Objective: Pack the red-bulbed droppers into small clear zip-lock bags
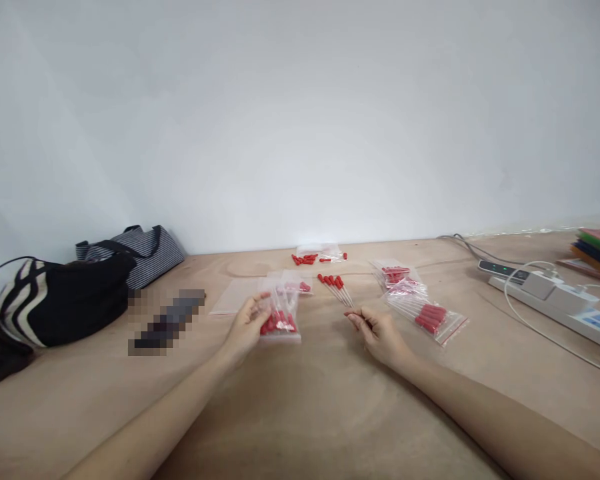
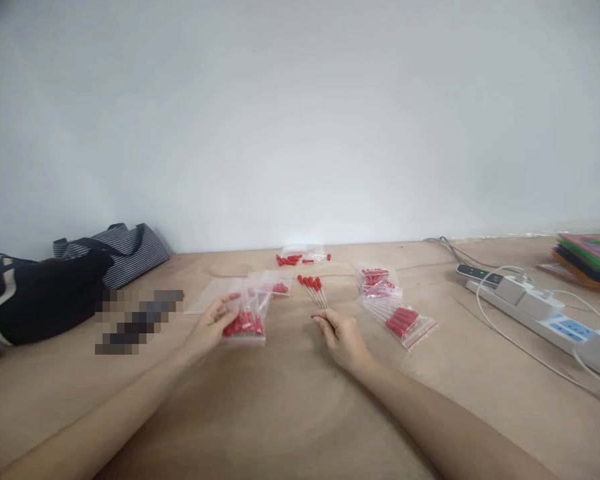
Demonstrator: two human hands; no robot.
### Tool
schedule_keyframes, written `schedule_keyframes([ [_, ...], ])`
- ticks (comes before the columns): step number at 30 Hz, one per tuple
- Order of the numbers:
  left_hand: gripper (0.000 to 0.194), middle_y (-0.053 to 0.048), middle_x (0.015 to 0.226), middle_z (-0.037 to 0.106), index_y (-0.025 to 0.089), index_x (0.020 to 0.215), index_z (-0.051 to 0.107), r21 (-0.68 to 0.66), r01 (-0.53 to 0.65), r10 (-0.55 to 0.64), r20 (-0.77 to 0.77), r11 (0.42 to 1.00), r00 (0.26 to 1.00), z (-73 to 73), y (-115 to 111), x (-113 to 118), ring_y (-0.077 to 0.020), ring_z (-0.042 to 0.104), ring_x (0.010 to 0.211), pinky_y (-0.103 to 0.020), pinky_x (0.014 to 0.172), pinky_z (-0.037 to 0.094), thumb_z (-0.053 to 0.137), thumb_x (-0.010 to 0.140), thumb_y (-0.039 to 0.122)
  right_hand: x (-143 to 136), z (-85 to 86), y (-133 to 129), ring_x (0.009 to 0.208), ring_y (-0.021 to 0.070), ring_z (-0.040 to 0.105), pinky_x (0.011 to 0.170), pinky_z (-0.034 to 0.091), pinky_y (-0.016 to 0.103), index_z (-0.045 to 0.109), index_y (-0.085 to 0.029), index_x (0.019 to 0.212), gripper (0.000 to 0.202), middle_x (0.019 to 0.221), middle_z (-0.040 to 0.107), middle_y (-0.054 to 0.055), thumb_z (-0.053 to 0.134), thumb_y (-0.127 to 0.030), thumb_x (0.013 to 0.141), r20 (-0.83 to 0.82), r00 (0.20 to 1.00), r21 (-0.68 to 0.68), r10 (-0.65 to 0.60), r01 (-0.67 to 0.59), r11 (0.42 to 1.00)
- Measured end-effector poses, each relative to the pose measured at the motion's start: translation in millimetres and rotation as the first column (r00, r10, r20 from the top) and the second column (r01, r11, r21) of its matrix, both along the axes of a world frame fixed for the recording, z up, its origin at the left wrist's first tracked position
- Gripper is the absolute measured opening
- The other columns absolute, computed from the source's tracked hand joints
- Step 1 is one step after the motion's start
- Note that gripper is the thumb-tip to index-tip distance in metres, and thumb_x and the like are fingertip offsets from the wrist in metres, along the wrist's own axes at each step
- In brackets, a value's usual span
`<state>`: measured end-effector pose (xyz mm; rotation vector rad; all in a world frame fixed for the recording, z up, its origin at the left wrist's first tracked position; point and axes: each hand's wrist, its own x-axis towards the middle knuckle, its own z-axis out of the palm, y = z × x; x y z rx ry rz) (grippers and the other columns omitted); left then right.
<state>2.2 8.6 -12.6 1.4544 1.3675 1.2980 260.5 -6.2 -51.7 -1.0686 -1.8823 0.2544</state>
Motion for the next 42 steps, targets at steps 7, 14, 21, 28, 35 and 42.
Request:
schedule_keyframes([
  [7, 0.050, -0.005, 0.082, 0.059, 0.012, 0.122, 0.028, -0.024, -0.190, 0.184, -0.164, 0.981, 0.969, 8.4, 96, -29, -0.0115, 0.059, 0.066, -0.022, 0.061, 0.047, 0.052, 0.078, 0.013, -6, -0.1, 3, 0.039, 0.0092, 0.041, 0.041, 0.018, 0.023, 0.043, -0.018, 0.041, 0.054, 0.041, 0.051, 0.000, 0.031, -0.051, 0.081, 0.306, 0.929, 0.016, -0.208, 0.213, 0.977],
  [14, 0.026, -0.007, 0.107, 0.051, 0.014, 0.108, 0.048, -0.052, -0.256, 0.201, -0.478, 0.965, 0.855, -10.7, 138, -47, -0.0190, 0.055, 0.088, -0.038, 0.073, 0.047, 0.048, 0.085, 0.026, -7, 6.1, 0, 0.035, 0.0049, 0.028, 0.043, 0.011, 0.023, 0.036, -0.015, 0.033, 0.064, 0.033, 0.040, -0.003, 0.039, -0.072, 0.062, 0.361, 0.882, 0.022, -0.305, 0.318, 0.948],
  [21, 0.028, -0.012, 0.114, 0.050, 0.010, 0.104, 0.049, 0.104, -0.191, 0.208, -0.705, 0.976, 0.678, -5.3, 85, -70, -0.0256, 0.041, 0.111, -0.037, 0.095, 0.029, 0.044, 0.080, 0.023, -6, 9.2, -2, 0.042, 0.0071, 0.038, 0.043, 0.021, 0.021, 0.047, -0.017, 0.050, 0.049, 0.045, 0.046, -0.004, 0.049, -0.066, 0.058, 0.291, 0.939, 0.002, -0.184, 0.192, 0.981],
  [28, 0.038, -0.009, 0.111, 0.056, 0.015, 0.100, 0.055, 0.050, 0.050, 0.019, -0.865, 0.997, 0.501, -0.3, -4, -90, -0.0244, 0.049, 0.105, -0.035, 0.092, 0.034, 0.038, 0.077, 0.041, -2, -0.7, 13, 0.047, 0.0103, 0.045, 0.047, 0.027, 0.021, 0.053, -0.018, 0.063, 0.041, 0.051, 0.053, 0.000, 0.028, -0.044, 0.084, 0.154, 0.963, -0.033, -0.220, 0.227, 0.973],
  [35, 0.051, -0.014, 0.118, 0.051, 0.013, 0.112, 0.053, -0.113, 0.157, -0.151, -0.954, 0.981, 0.258, 7.6, -80, -24, -0.0309, 0.047, 0.106, -0.044, 0.088, 0.037, 0.037, 0.079, 0.049, 0, 10.0, 7, 0.041, 0.0086, 0.038, 0.045, 0.015, 0.023, 0.039, -0.017, 0.038, 0.058, 0.039, 0.044, -0.001, 0.031, -0.060, 0.076, 0.317, 0.854, -0.013, -0.413, 0.439, 0.898],
  [42, 0.049, -0.010, 0.128, 0.041, 0.016, 0.125, 0.039, -0.243, 0.359, -0.379, -0.845, 0.901, 0.378, 25.6, -64, 18, -0.0257, 0.038, 0.116, -0.040, 0.093, 0.034, 0.029, 0.086, 0.043, 2, 14.5, 2, 0.049, 0.0111, 0.044, 0.046, 0.020, 0.023, 0.042, -0.018, 0.045, 0.049, 0.049, 0.049, 0.000, 0.045, -0.062, 0.066, 0.344, 0.858, -0.003, -0.381, 0.406, 0.914],
])
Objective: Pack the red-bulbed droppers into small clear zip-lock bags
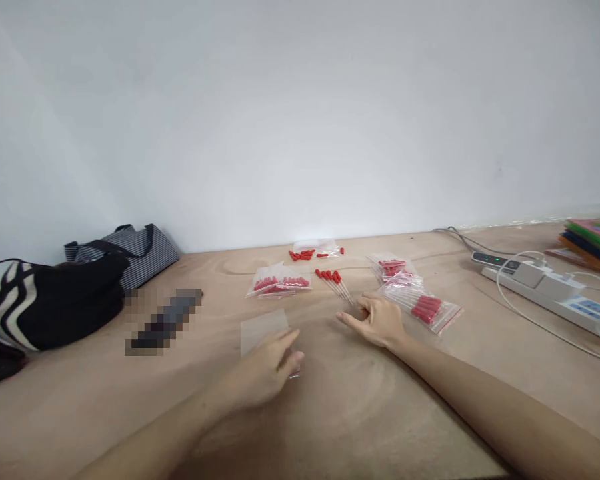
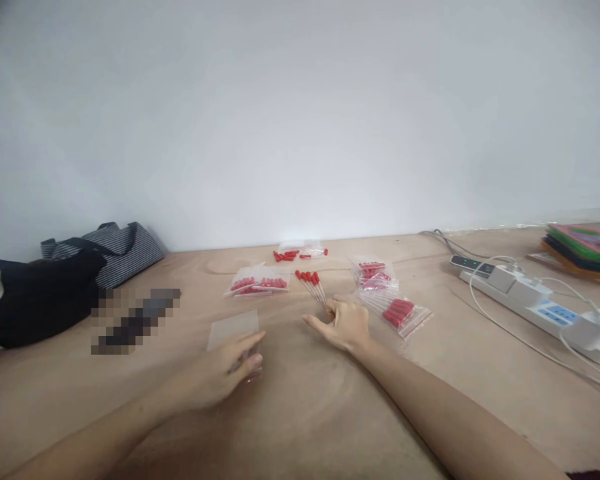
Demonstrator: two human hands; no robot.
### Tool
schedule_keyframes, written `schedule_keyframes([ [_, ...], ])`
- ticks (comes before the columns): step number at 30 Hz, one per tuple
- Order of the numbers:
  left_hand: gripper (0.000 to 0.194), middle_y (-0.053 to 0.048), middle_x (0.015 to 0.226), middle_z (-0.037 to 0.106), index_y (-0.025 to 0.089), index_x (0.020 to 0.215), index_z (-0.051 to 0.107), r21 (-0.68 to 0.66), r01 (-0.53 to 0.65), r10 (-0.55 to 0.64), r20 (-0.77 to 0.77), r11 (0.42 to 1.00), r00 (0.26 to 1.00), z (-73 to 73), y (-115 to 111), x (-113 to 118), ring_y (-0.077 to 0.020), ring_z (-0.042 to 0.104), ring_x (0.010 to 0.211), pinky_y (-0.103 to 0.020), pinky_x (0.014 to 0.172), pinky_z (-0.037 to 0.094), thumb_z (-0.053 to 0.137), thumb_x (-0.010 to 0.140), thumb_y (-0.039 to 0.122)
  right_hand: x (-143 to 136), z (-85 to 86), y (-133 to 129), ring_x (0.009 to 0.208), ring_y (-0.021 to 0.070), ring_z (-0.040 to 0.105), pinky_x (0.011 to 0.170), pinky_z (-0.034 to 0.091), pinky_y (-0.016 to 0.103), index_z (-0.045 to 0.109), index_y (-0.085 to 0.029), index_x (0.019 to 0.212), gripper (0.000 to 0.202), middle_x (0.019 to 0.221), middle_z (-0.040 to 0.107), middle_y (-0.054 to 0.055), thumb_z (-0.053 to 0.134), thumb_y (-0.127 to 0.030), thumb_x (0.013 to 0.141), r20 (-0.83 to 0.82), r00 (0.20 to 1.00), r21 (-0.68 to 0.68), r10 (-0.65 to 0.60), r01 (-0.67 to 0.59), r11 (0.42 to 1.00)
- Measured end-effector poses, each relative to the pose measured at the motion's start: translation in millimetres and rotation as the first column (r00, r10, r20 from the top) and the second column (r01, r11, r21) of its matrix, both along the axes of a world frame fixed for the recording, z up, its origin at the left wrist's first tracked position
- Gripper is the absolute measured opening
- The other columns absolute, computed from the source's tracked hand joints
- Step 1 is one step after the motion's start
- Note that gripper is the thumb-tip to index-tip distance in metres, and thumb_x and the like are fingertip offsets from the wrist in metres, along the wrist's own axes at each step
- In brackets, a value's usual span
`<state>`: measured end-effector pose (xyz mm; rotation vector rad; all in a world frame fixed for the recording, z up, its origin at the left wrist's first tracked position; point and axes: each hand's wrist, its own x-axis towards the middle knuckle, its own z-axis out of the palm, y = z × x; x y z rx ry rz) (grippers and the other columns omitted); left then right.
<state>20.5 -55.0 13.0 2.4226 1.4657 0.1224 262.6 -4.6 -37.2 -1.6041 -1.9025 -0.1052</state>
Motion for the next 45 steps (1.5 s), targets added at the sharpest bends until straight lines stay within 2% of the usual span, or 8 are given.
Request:
schedule_keyframes([
  [3, 0.048, -0.004, 0.131, 0.038, 0.025, 0.122, 0.042, 0.013, 0.286, -0.286, 0.035, 0.958, 0.958, 7.5, 24, -37, -0.0247, 0.032, 0.120, -0.039, 0.098, 0.026, 0.046, 0.079, 0.045, 3, -3.7, 4, 0.058, 0.0118, 0.049, 0.056, 0.028, 0.024, 0.048, -0.018, 0.059, 0.031, 0.059, 0.053, -0.001, 0.047, -0.046, 0.073, 0.011, 0.989, 0.052, 0.149, -0.150, 0.987],
  [8, 0.071, -0.003, 0.138, 0.025, 0.033, 0.126, 0.033, -0.029, 0.326, -0.327, -0.020, 0.945, 0.945, -0.5, 32, -86, -0.0308, 0.022, 0.124, -0.048, 0.098, 0.020, 0.057, 0.065, 0.058, -2, -7.1, 3, 0.069, 0.0133, 0.051, 0.069, 0.031, 0.029, 0.053, -0.018, 0.075, 0.015, 0.070, 0.056, 0.001, 0.051, -0.033, 0.074, 0.018, 0.928, 0.060, 0.373, -0.373, 0.926],
  [11, 0.060, -0.004, 0.137, 0.027, 0.034, 0.126, 0.033, 0.010, 0.275, -0.274, -0.063, 0.961, 0.960, -13.7, 25, -68, -0.0299, 0.025, 0.123, -0.048, 0.097, 0.022, 0.050, 0.073, 0.056, -7, -5.6, -2, 0.073, 0.0146, 0.050, 0.070, 0.031, 0.030, 0.056, -0.019, 0.079, 0.014, 0.071, 0.057, 0.002, 0.054, -0.031, 0.073, 0.071, 0.855, 0.036, 0.514, -0.517, 0.855],
  [16, 0.047, -0.013, 0.117, 0.047, 0.019, 0.118, 0.047, 0.277, 0.076, -0.065, -0.049, 0.958, 0.997, -28.4, 23, -6, -0.0285, 0.042, 0.108, -0.045, 0.090, 0.033, 0.040, 0.081, 0.048, -4, -2.7, -5, 0.073, 0.0149, 0.049, 0.069, 0.033, 0.030, 0.061, -0.022, 0.084, 0.014, 0.071, 0.057, 0.002, 0.055, -0.030, 0.073, 0.091, 0.752, 0.000, 0.653, -0.656, 0.755],
  [19, 0.052, -0.014, 0.111, 0.050, 0.017, 0.116, 0.049, 0.316, 0.146, -0.139, -0.044, 0.937, 0.989, -27.5, 32, 13, -0.0288, 0.045, 0.102, -0.045, 0.087, 0.035, 0.047, 0.076, 0.050, 1, -2.5, -2, 0.071, 0.0146, 0.049, 0.069, 0.034, 0.030, 0.063, -0.023, 0.084, 0.014, 0.069, 0.057, 0.002, 0.052, -0.028, 0.075, 0.048, 0.752, -0.021, 0.657, -0.657, 0.753],
  [24, 0.067, -0.009, 0.138, 0.022, 0.021, 0.132, 0.024, 0.197, 0.381, -0.385, -0.019, 0.903, 0.923, -28.0, 49, 16, -0.0257, 0.020, 0.125, -0.043, 0.101, 0.016, 0.045, 0.077, 0.053, 6, -2.4, 0, 0.071, 0.0146, 0.050, 0.070, 0.037, 0.031, 0.065, -0.022, 0.084, 0.017, 0.071, 0.059, 0.003, 0.051, -0.029, 0.077, 0.029, 0.742, -0.050, 0.669, -0.668, 0.743],
  [35, 0.064, -0.010, 0.139, 0.019, 0.020, 0.132, 0.025, 0.102, 0.289, -0.291, -0.001, 0.952, 0.957, -36.0, 45, 19, -0.0234, 0.014, 0.127, -0.043, 0.102, 0.012, 0.036, 0.080, 0.056, -1, -2.7, -5, 0.078, 0.0155, 0.051, 0.071, 0.039, 0.031, 0.063, -0.021, 0.091, 0.020, 0.084, 0.060, 0.005, 0.050, -0.029, 0.077, 0.027, 0.704, -0.057, 0.710, -0.708, 0.704],
  [45, 0.061, -0.010, 0.139, 0.019, 0.015, 0.133, 0.021, 0.089, 0.206, -0.210, 0.031, 0.974, 0.977, -40.6, 38, 25, -0.0217, 0.012, 0.128, -0.042, 0.102, 0.012, 0.028, 0.085, 0.052, -5, 2.2, -10, 0.108, 0.0215, 0.045, 0.093, 0.028, 0.038, 0.049, -0.018, 0.116, 0.058, 0.114, 0.053, 0.011, 0.057, -0.048, 0.067, 0.027, 0.515, -0.203, 0.857, -0.837, 0.509],
])
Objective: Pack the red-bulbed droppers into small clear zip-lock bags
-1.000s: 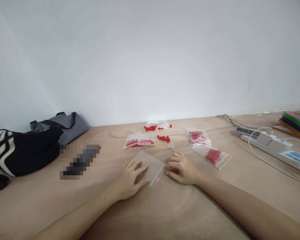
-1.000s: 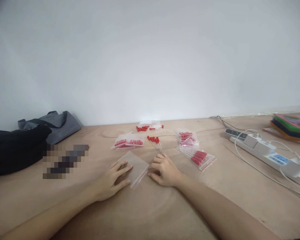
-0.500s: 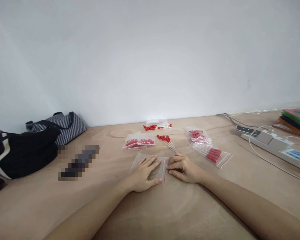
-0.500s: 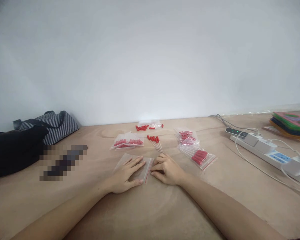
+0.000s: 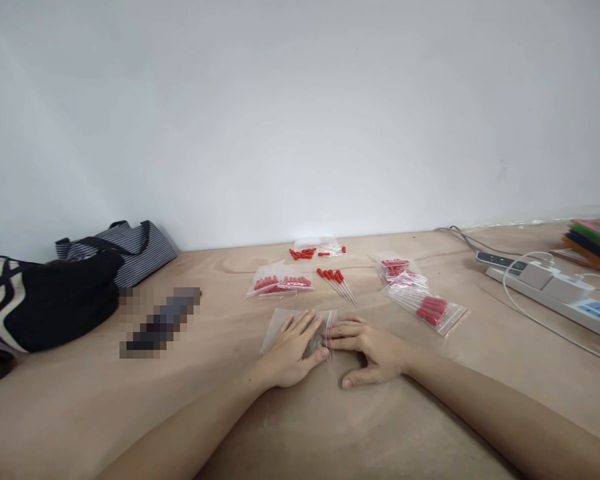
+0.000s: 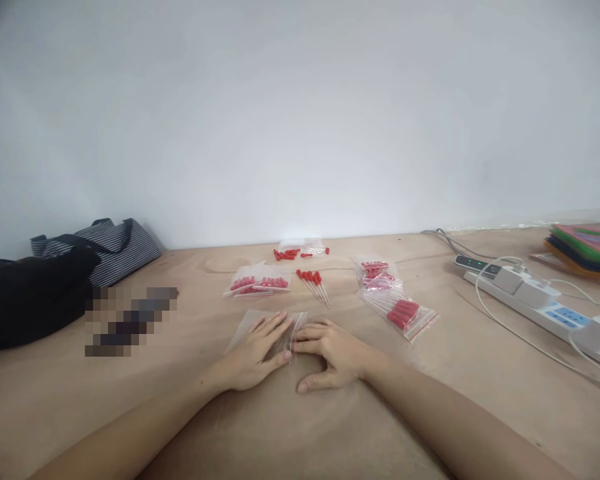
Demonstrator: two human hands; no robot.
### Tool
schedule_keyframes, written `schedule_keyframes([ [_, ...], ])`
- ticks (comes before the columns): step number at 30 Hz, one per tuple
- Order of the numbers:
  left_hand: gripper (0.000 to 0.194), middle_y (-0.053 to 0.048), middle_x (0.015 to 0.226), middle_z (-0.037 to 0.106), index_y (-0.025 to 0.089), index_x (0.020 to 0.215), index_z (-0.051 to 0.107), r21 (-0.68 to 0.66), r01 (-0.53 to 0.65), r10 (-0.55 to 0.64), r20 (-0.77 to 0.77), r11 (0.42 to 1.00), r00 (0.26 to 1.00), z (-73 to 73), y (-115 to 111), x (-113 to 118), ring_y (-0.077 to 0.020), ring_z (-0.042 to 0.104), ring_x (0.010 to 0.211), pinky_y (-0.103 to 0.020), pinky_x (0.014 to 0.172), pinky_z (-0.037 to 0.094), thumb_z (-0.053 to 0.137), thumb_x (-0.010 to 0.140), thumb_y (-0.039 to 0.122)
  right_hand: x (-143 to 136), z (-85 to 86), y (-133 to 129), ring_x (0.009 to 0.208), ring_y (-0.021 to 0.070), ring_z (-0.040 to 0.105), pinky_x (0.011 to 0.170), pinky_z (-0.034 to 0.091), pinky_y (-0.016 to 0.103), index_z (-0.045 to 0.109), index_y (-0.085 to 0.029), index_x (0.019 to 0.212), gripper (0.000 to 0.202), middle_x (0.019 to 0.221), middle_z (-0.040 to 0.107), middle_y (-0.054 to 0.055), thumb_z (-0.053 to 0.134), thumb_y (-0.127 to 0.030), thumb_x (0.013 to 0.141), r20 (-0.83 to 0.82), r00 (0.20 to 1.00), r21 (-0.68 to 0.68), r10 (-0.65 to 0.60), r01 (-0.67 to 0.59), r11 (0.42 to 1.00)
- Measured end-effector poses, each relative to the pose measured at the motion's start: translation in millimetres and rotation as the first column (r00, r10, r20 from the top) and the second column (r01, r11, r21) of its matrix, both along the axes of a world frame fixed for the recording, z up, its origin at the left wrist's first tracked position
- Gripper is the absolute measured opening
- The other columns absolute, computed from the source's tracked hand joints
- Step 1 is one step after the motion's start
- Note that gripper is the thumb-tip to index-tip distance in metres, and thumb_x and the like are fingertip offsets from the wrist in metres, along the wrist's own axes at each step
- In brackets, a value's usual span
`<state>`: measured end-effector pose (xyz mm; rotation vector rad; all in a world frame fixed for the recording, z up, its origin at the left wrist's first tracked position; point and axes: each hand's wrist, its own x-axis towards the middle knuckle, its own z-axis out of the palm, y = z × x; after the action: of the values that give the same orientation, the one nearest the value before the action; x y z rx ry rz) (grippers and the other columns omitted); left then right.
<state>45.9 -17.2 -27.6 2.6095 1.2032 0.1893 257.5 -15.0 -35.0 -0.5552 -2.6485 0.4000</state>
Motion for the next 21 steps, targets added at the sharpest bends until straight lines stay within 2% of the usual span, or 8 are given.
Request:
schedule_keyframes([
  [4, 0.056, -0.008, 0.138, 0.022, 0.019, 0.134, 0.016, 0.021, -0.001, 0.000, 0.021, 1.000, 1.000, 2.4, 3, -5, -0.0222, 0.018, 0.126, -0.045, 0.101, 0.013, 0.026, 0.087, 0.048, 4, 3.0, 0, 0.118, 0.0255, 0.035, 0.095, 0.022, 0.043, 0.047, -0.024, 0.119, 0.061, 0.131, 0.036, 0.012, 0.060, -0.049, 0.064, 0.051, 0.998, -0.015, -0.028, 0.029, 0.999],
  [8, 0.053, -0.007, 0.130, 0.039, 0.024, 0.131, 0.023, 0.102, 0.054, -0.058, 0.042, 0.993, 0.997, 5.3, 8, -15, -0.0247, 0.030, 0.120, -0.052, 0.099, 0.008, 0.038, 0.085, 0.044, 10, 3.5, 4, 0.121, 0.0280, 0.029, 0.094, 0.024, 0.044, 0.052, -0.027, 0.114, 0.059, 0.138, 0.023, 0.010, 0.064, -0.047, 0.060, 0.052, 0.997, -0.079, -0.065, 0.069, 0.994],
  [10, 0.054, -0.009, 0.127, 0.041, 0.022, 0.129, 0.029, 0.091, 0.066, -0.073, 0.080, 0.994, 0.994, 4.1, 9, -19, -0.0242, 0.034, 0.118, -0.046, 0.099, 0.017, 0.044, 0.082, 0.043, 12, 2.6, 5, 0.120, 0.0272, 0.031, 0.095, 0.025, 0.043, 0.056, -0.026, 0.109, 0.054, 0.137, 0.025, 0.009, 0.065, -0.046, 0.060, 0.033, 0.997, -0.123, -0.068, 0.072, 0.990],
  [13, 0.053, -0.010, 0.128, 0.041, 0.019, 0.126, 0.035, 0.046, 0.000, -0.008, 0.159, 0.999, 0.987, 0.6, 9, -19, -0.0238, 0.036, 0.117, -0.039, 0.096, 0.029, 0.048, 0.080, 0.041, 13, 1.2, 7, 0.115, 0.0242, 0.039, 0.094, 0.029, 0.039, 0.061, -0.023, 0.101, 0.044, 0.130, 0.038, 0.009, 0.063, -0.044, 0.062, -0.057, 0.995, -0.208, -0.087, 0.074, 0.975],
  [16, 0.050, -0.009, 0.126, 0.043, 0.019, 0.124, 0.039, 0.031, -0.050, 0.043, 0.200, 0.998, 0.979, -0.8, 7, -17, -0.0243, 0.037, 0.116, -0.040, 0.095, 0.030, 0.049, 0.079, 0.040, 11, 1.1, 21, 0.096, 0.0186, 0.054, 0.082, 0.041, 0.032, 0.064, -0.019, 0.093, 0.030, 0.108, 0.058, 0.008, 0.055, -0.039, 0.071, -0.168, 0.950, -0.319, -0.263, 0.200, 0.926],
  [18, 0.050, -0.009, 0.125, 0.045, 0.019, 0.123, 0.041, 0.031, -0.071, 0.063, 0.207, 0.997, 0.976, -0.4, 6, -14, -0.0250, 0.039, 0.115, -0.041, 0.094, 0.032, 0.050, 0.079, 0.040, 10, 2.1, 42, 0.078, 0.0151, 0.059, 0.070, 0.045, 0.027, 0.064, -0.016, 0.086, 0.025, 0.086, 0.065, 0.006, 0.047, -0.033, 0.077, -0.163, 0.826, -0.379, -0.540, 0.453, 0.807],
  [20, 0.049, -0.009, 0.124, 0.046, 0.018, 0.121, 0.043, 0.046, -0.092, 0.080, 0.210, 0.995, 0.974, 0.0, 5, -13, -0.0257, 0.041, 0.113, -0.042, 0.093, 0.033, 0.050, 0.078, 0.040, 7, 3.9, 67, 0.073, 0.0137, 0.059, 0.065, 0.044, 0.024, 0.062, -0.014, 0.085, 0.022, 0.081, 0.065, 0.005, 0.048, -0.029, 0.075, -0.071, 0.558, -0.375, -0.827, 0.753, 0.540],
  [21, 0.048, -0.009, 0.123, 0.047, 0.018, 0.121, 0.044, 0.055, -0.096, 0.082, 0.210, 0.994, 0.974, 0.0, 5, -12, -0.0258, 0.041, 0.113, -0.042, 0.093, 0.033, 0.050, 0.078, 0.040, 6, 4.9, 80, 0.073, 0.0147, 0.059, 0.064, 0.043, 0.024, 0.060, -0.013, 0.090, 0.026, 0.082, 0.065, 0.007, 0.050, -0.029, 0.073, -0.049, 0.488, -0.362, -0.872, 0.805, 0.471],
])
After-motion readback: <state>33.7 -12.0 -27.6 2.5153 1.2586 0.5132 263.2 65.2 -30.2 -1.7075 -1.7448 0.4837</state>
